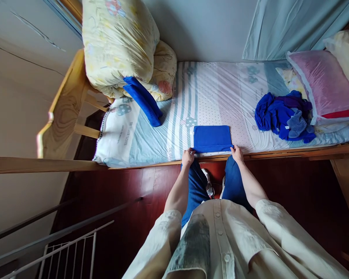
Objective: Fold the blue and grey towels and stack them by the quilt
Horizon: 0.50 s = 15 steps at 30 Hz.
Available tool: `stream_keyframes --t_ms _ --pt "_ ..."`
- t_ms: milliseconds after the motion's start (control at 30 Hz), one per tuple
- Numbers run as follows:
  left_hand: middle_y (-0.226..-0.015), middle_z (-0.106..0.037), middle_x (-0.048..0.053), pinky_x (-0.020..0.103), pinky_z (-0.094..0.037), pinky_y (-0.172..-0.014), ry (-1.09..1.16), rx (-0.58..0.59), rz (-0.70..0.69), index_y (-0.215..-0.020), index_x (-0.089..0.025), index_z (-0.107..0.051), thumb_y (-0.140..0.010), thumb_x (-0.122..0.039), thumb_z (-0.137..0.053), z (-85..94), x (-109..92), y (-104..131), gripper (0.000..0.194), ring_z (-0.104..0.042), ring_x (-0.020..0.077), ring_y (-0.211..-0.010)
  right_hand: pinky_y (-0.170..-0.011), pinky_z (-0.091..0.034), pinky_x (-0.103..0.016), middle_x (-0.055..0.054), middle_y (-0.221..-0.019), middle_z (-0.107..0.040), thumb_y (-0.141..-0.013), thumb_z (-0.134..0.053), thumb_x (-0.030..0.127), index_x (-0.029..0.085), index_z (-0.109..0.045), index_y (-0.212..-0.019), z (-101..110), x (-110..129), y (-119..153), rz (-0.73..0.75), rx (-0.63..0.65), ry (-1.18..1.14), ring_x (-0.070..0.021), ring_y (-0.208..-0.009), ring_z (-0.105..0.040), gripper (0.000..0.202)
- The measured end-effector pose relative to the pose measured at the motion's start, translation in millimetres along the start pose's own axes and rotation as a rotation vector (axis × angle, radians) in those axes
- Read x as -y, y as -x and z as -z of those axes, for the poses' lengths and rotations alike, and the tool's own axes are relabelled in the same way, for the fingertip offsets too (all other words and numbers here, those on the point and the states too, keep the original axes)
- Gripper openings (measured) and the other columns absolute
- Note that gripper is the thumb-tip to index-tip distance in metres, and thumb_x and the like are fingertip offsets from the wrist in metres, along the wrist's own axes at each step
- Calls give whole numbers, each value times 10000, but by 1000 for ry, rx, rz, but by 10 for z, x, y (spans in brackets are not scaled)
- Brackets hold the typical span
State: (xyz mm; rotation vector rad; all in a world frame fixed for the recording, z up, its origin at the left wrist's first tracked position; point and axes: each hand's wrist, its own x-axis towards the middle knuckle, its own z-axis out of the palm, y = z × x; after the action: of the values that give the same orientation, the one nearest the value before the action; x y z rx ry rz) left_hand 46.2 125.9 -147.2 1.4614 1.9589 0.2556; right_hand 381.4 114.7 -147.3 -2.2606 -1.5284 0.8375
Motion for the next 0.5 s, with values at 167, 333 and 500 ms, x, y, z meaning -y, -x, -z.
stream_keyframes --t_ms 167,333,500 --pt "-1240 -731 131 363 -514 -1047 -33 47 62 -1184 -209 -686 -993 -269 -588 -13 -15 -43 222 -651 262 -1259 -836 -491 -299 -104 -1018 -779 -1003 -638 322 178 -713 -1023 6 -21 -36 -14 58 24 -232 -934 -690 163" --pt "-1247 -712 151 360 -524 -1012 -101 72 122 -1182 -202 -680 -1041 -329 -519 17 -60 -32 249 -679 265 -1211 -876 -503 -337 -152 -1104 -764 -1070 -531 366 163 -680 -1137 0 -15 -39 -34 58 96 -287 -1036 -699 261" --pt "-1182 -722 161 375 -527 -996 -121 54 127 -1201 -196 -668 -1053 -317 -472 29 -89 -13 273 -662 291 -1246 -888 -507 -346 -139 -1118 -757 -1106 -439 442 187 -661 -1199 -19 -32 -27 -32 69 93 -288 -1044 -698 351"
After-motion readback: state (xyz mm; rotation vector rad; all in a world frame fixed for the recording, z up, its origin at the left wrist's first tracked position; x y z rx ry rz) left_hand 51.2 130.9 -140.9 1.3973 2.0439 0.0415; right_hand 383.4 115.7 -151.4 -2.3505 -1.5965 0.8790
